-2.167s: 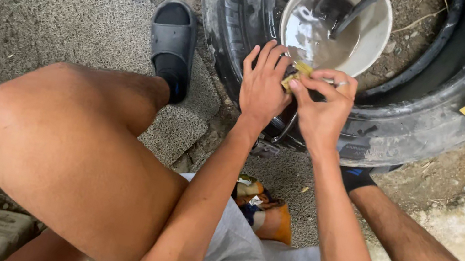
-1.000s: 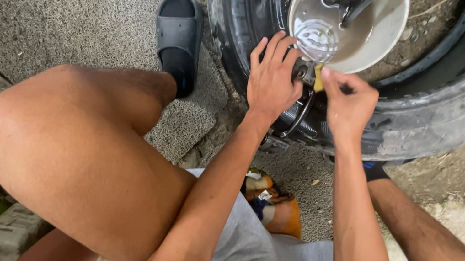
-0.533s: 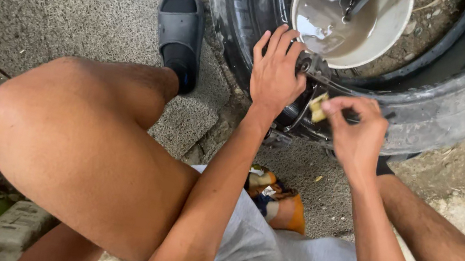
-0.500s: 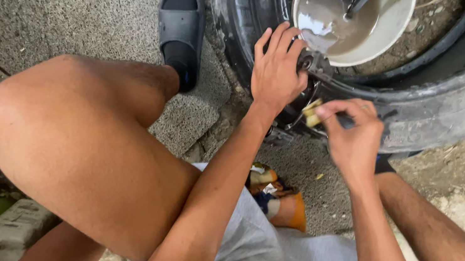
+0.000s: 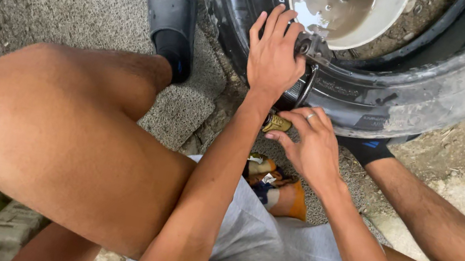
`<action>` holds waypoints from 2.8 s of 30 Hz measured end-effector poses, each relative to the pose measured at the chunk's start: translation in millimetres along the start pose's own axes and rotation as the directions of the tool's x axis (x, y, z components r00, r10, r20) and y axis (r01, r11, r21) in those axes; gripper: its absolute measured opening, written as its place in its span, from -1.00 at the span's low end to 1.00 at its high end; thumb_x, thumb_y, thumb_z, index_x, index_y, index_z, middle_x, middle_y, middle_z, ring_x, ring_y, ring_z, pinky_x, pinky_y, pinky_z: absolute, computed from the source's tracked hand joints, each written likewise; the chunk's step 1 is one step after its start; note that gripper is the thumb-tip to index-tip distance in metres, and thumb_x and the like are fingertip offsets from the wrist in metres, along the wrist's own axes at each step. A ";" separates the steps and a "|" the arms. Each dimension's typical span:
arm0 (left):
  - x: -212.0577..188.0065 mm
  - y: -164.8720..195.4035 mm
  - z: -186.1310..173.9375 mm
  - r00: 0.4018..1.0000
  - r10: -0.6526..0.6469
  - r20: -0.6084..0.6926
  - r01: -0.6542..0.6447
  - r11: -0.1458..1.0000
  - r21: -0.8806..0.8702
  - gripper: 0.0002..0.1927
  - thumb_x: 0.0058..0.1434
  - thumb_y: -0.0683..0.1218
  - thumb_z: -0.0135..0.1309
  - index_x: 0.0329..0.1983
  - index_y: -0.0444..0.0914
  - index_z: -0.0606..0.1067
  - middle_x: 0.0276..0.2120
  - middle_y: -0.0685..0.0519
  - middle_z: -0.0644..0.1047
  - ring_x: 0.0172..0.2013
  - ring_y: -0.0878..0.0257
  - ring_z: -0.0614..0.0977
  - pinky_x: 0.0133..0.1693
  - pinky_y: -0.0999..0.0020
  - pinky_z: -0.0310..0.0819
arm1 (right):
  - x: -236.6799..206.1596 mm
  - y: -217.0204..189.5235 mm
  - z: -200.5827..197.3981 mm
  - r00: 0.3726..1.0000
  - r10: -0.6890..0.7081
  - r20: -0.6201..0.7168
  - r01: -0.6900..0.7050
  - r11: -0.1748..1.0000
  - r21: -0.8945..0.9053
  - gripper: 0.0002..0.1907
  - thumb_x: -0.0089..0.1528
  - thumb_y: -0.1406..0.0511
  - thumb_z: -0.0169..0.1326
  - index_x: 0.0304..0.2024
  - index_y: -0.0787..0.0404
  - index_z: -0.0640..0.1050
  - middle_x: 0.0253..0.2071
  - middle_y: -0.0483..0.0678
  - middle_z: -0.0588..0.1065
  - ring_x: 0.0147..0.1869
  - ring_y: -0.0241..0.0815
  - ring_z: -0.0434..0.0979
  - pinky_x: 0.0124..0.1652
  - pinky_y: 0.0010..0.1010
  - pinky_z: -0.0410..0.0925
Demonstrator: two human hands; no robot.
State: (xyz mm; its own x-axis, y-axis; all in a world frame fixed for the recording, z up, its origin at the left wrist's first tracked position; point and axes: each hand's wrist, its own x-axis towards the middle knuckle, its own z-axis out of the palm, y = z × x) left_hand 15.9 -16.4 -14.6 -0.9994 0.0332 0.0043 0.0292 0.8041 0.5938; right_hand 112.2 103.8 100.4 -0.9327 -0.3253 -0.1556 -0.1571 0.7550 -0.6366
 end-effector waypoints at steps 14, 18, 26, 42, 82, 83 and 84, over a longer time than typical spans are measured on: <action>-1.2 -0.4 0.9 0.999 0.011 -0.037 -0.011 1.000 -0.008 -0.59 -0.06 -0.16 0.19 -0.06 -0.23 0.52 0.16 0.02 0.44 0.36 0.08 0.29 0.42 0.01 -0.06 | 5.7 1.6 -6.2 0.994 0.031 0.108 -0.037 0.998 0.053 -0.59 0.07 0.19 0.39 -0.09 0.24 0.65 -0.10 0.00 0.59 0.11 0.05 0.48 0.12 -0.19 0.32; -1.5 -0.1 2.1 0.999 0.019 -0.050 -0.020 1.000 -0.008 -0.59 -0.04 -0.17 0.18 -0.06 -0.21 0.52 0.15 0.01 0.44 0.36 0.08 0.29 0.43 0.01 -0.05 | 3.6 1.9 -10.8 0.979 0.150 0.139 -0.162 0.984 0.078 -0.48 0.02 0.17 0.39 0.00 0.22 0.63 -0.12 -0.02 0.60 0.11 0.02 0.49 0.11 -0.20 0.32; -3.3 -1.1 4.6 0.997 0.017 -0.073 -0.018 1.000 -0.022 -0.59 -0.05 -0.17 0.19 -0.06 -0.22 0.51 0.15 0.01 0.44 0.36 0.07 0.30 0.42 0.00 -0.03 | -1.1 3.7 -7.7 0.991 0.089 0.097 -0.102 0.985 0.139 -0.73 0.26 0.26 0.26 -0.02 0.22 0.67 0.06 -0.01 0.60 0.18 0.01 0.49 0.16 -0.22 0.33; -2.4 0.6 2.8 0.998 0.025 -0.061 -0.025 1.000 -0.003 -0.60 -0.02 -0.17 0.18 -0.05 -0.23 0.53 0.15 0.01 0.45 0.35 0.06 0.32 0.42 0.00 -0.04 | -6.4 22.4 -0.5 0.993 0.119 0.020 -0.120 0.986 0.119 -0.64 0.00 0.22 0.45 -0.21 0.25 0.69 -0.15 0.06 0.59 0.11 0.05 0.49 0.07 -0.17 0.36; 3.3 4.0 -7.0 0.999 0.013 -0.031 -0.013 1.000 0.027 -0.54 -0.06 -0.14 0.18 -0.02 -0.24 0.53 0.15 -0.01 0.46 0.34 0.07 0.32 0.39 0.00 -0.05 | 7.5 42.5 24.8 0.950 -0.045 -0.310 -0.024 0.977 -0.213 -0.84 0.13 0.33 0.35 -0.22 0.20 0.74 -0.26 -0.01 0.50 0.01 0.03 0.43 0.05 -0.14 0.24; 3.4 4.3 -7.2 0.999 0.018 -0.034 -0.017 1.000 0.026 -0.55 -0.05 -0.13 0.18 -0.02 -0.25 0.53 0.15 -0.01 0.46 0.34 0.07 0.31 0.40 0.00 -0.06 | 5.2 41.8 25.7 0.952 -0.030 -0.305 -0.035 0.979 -0.203 -0.84 0.12 0.33 0.36 -0.24 0.18 0.74 -0.27 -0.03 0.51 0.01 0.01 0.43 0.05 -0.16 0.24; 3.6 4.6 -7.5 0.999 0.022 -0.037 -0.021 0.999 0.027 -0.55 -0.04 -0.13 0.19 -0.03 -0.26 0.53 0.15 -0.01 0.46 0.35 0.06 0.31 0.40 0.00 -0.06 | 2.6 40.6 26.8 0.954 -0.014 -0.300 -0.045 0.981 -0.191 -0.84 0.11 0.32 0.37 -0.25 0.17 0.74 -0.28 -0.05 0.52 0.00 -0.01 0.43 0.04 -0.18 0.24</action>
State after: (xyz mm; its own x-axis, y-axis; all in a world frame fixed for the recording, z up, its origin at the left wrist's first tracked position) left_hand 12.3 -17.0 -5.8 -0.9985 0.0288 0.0471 0.0506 0.8188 0.5718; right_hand 112.1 118.4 53.9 -0.9847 -0.1505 0.0874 -0.1740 0.8637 -0.4730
